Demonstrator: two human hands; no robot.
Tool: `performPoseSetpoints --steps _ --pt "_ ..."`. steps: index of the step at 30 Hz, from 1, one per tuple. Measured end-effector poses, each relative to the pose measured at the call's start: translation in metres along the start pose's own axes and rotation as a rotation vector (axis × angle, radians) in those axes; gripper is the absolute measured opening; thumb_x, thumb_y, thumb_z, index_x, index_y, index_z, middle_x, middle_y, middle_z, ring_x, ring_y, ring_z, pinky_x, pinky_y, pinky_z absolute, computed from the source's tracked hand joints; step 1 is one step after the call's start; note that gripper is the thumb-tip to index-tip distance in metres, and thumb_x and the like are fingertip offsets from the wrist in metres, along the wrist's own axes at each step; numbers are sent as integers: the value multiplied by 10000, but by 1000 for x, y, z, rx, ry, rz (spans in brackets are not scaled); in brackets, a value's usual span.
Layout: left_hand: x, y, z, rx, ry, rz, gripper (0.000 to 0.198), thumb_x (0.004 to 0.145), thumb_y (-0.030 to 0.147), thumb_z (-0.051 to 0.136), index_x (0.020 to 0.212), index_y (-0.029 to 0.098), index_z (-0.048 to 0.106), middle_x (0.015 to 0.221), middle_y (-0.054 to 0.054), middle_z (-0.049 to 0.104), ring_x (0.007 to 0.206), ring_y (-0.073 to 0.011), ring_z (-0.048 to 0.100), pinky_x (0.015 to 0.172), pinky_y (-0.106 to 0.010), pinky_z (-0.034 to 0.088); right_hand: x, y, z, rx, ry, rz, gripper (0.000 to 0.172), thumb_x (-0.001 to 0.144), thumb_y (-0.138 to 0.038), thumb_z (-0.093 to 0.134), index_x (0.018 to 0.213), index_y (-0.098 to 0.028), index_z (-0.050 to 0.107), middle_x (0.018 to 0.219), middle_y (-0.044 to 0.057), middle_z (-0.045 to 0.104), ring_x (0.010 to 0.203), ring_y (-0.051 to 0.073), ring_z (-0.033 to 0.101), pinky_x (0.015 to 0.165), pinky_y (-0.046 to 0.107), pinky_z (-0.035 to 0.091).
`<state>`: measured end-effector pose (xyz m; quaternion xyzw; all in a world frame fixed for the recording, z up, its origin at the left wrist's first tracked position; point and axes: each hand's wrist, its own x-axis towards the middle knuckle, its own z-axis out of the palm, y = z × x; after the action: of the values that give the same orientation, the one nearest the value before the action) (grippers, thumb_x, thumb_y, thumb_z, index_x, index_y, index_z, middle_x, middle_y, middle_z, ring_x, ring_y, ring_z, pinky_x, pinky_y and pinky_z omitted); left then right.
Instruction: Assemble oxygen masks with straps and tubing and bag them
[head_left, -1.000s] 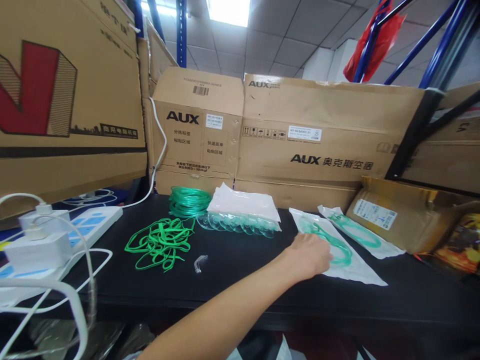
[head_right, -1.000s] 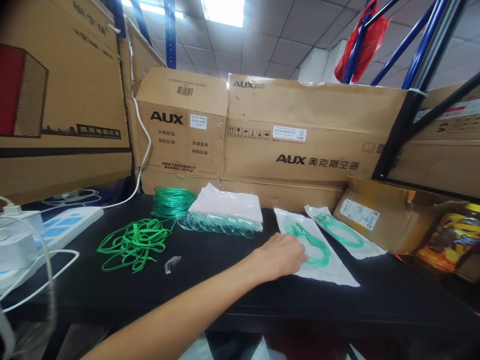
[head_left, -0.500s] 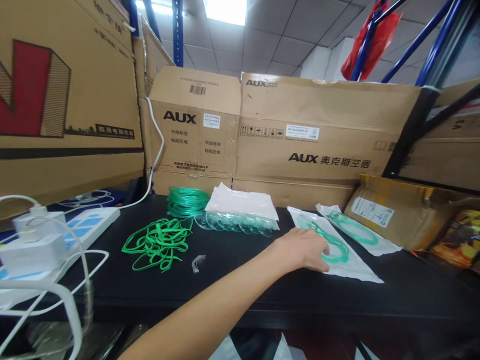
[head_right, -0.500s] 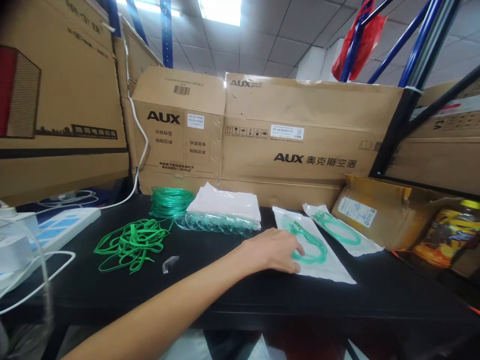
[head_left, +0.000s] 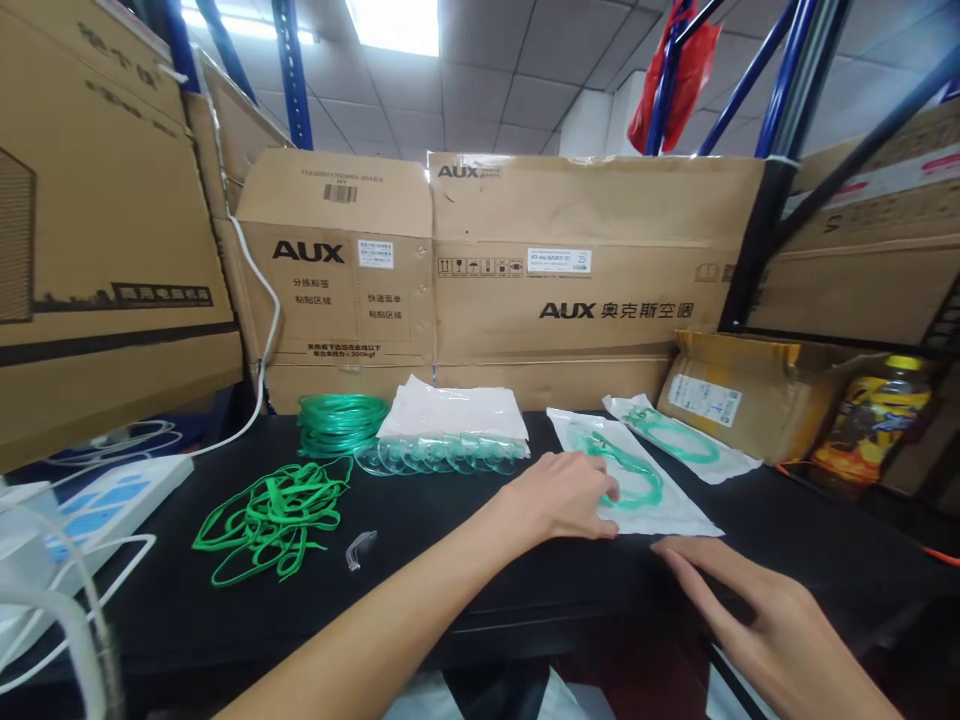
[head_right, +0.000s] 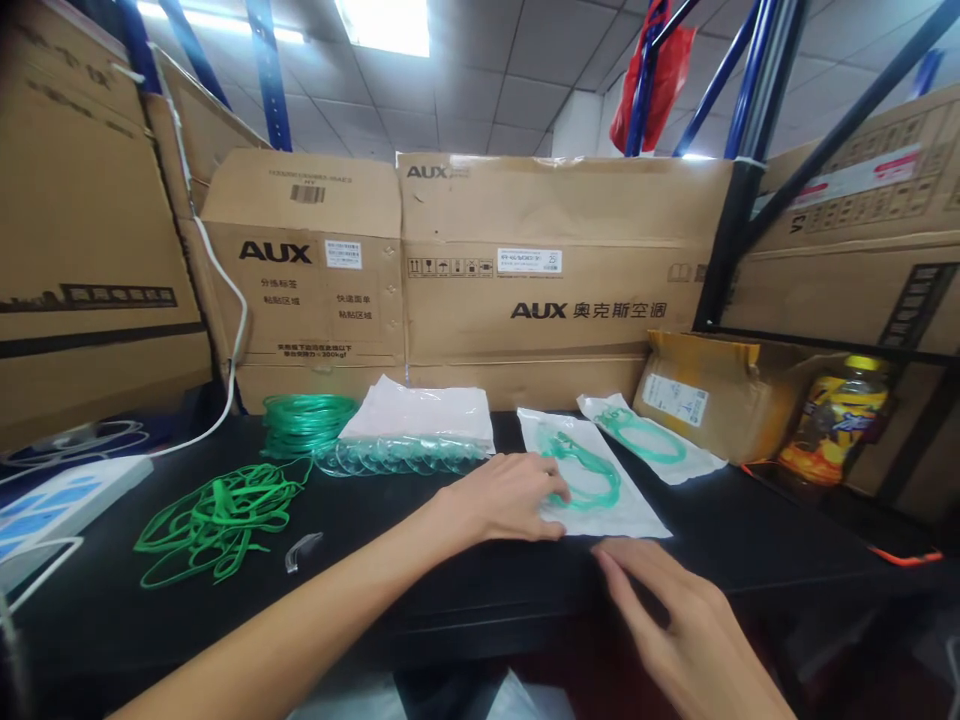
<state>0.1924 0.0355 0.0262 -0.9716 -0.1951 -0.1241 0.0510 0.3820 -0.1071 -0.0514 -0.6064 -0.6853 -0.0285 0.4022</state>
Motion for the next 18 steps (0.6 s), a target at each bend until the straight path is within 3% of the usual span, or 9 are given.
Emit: performPoseSetpoints --steps 3,6,13,16,18 --pt "-1 1 1 -5 30 -9 201 915 285 592 1025 209 743 1123 -76 701 982 -271 693 787 -349 541 17 1 6 -97 43 -135 364 984 -447 489 1102 -249 771 1208 88 756 1094 295 733 989 408 592" --pt "2 0 1 -32 90 -39 221 962 214 514 1050 196 716 1117 -73 690 950 -240 695 805 -327 537 26 1 15 -145 26 -161 386 1017 -397 439 1179 -218 740 1247 104 738 1163 275 704 1060 417 546" --pt "2 7 -1 -113 225 -52 249 1032 280 446 1122 181 656 1151 -53 660 977 -187 675 896 -277 510 56 28 35 -265 16 -220 415 1026 -304 393 1335 -164 631 1360 167 661 1229 310 659 1057 479 533" --pt "5 10 -4 -197 241 -56 255 1030 330 467 1100 203 678 1141 -30 683 1021 -174 666 928 -251 492 63 44 39 -329 -36 -230 403 1006 -390 466 1293 -172 646 1262 176 688 1169 339 671 1007 506 550" --pt "11 3 -8 -235 234 -161 308 1043 372 434 1126 217 686 1180 -32 693 1099 -185 651 979 -262 473 61 53 36 -353 -85 -204 406 1004 -449 468 1204 -174 690 1170 172 691 1097 341 685 976 516 557"
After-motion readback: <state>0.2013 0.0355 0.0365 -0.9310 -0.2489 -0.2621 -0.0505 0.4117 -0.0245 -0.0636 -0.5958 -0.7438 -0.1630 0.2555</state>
